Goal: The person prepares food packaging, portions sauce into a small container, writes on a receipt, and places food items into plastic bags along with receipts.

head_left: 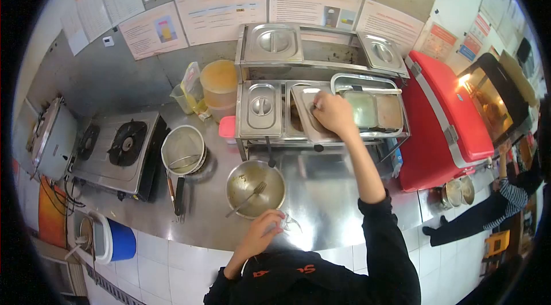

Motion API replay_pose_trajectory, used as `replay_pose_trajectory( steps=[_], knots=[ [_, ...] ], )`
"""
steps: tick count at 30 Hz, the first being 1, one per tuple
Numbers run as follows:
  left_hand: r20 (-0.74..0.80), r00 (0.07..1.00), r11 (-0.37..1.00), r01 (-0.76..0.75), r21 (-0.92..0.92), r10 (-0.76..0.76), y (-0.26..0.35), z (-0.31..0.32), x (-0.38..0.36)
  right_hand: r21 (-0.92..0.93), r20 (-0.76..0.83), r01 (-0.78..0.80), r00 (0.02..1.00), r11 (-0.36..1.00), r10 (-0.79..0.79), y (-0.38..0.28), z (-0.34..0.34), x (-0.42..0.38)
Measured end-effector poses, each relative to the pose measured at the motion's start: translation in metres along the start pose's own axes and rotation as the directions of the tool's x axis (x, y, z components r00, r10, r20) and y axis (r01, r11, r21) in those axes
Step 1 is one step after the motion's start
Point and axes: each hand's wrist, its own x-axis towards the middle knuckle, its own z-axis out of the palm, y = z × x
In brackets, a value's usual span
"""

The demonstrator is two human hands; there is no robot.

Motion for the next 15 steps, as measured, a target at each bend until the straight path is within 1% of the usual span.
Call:
replay_pose_trajectory(
  steps=[1,3,4,5,6,7,8,9,10,11,12,13,14,15],
  knots=[
    [0.013,1.0,1.0,-0.002,-0.007,0.002,-0.004,-0.002,0.001,0.103,0.029,0.021,0.999,0.994,-0.024,-0.002,-0.027,-0.022],
    [-0.061,0.997,0.993,-0.048,-0.107,0.042,-0.013,-0.004,0.003,0.293,0.122,-0.046,0.992,0.955,0.01,-0.003,-0.069,-0.068],
    [-0.055,0.998,0.992,-0.047,-0.115,0.041,-0.019,-0.005,0.005,0.477,0.166,-0.113,0.985,0.871,0.037,0.016,-0.067,-0.093],
    [-0.113,0.989,0.988,-0.104,-0.118,0.091,-0.024,-0.006,0.007,0.638,0.214,-0.181,0.975,0.748,0.054,0.037,-0.06,-0.119],
    [-0.172,0.975,0.98,-0.16,-0.117,0.138,-0.027,-0.007,0.009,0.729,0.243,-0.221,0.968,0.648,0.057,0.054,-0.056,-0.146],
    [-0.169,0.976,0.979,-0.157,-0.126,0.135,-0.026,-0.01,0.011,0.804,0.272,-0.259,0.961,0.535,0.055,0.064,-0.047,-0.172],
    [-0.161,0.983,0.981,-0.109,-0.16,0.083,-0.023,-0.014,0.014,0.881,0.358,-0.424,0.887,0.208,0.291,0.065,-0.028,-0.199],
    [-0.149,0.988,0.98,-0.061,-0.192,0.032,-0.021,-0.017,0.016,0.868,0.487,-0.469,0.74,-0.164,0.464,0.069,-0.003,-0.23],
    [-0.143,0.989,0.978,-0.056,-0.199,0.028,-0.026,-0.016,0.018,0.872,0.458,-0.48,0.727,-0.099,0.512,0.082,0.036,-0.272],
    [-0.062,0.997,0.886,0.013,-0.464,-0.047,-0.035,-0.014,0.02,0.869,0.427,-0.494,0.712,-0.034,0.557,0.093,0.067,-0.307],
    [0.035,0.995,0.72,0.096,-0.687,-0.099,-0.04,-0.011,0.022,0.829,0.429,-0.554,0.719,0.079,0.547,0.084,0.081,-0.32],
    [0.044,0.993,0.713,0.107,-0.693,-0.106,-0.039,-0.01,0.023,0.772,0.436,-0.607,0.723,0.19,0.536,0.073,0.094,-0.329],
    [0.079,0.994,0.65,0.109,-0.753,-0.075,-0.037,-0.01,0.026,0.79,0.584,-0.575,0.597,-0.215,0.55,0.069,0.102,-0.331],
    [0.11,0.993,0.582,0.113,-0.806,-0.041,-0.034,-0.01,0.028,0.685,0.726,-0.437,0.484,-0.583,0.489,0.069,0.109,-0.333]
  ],
)
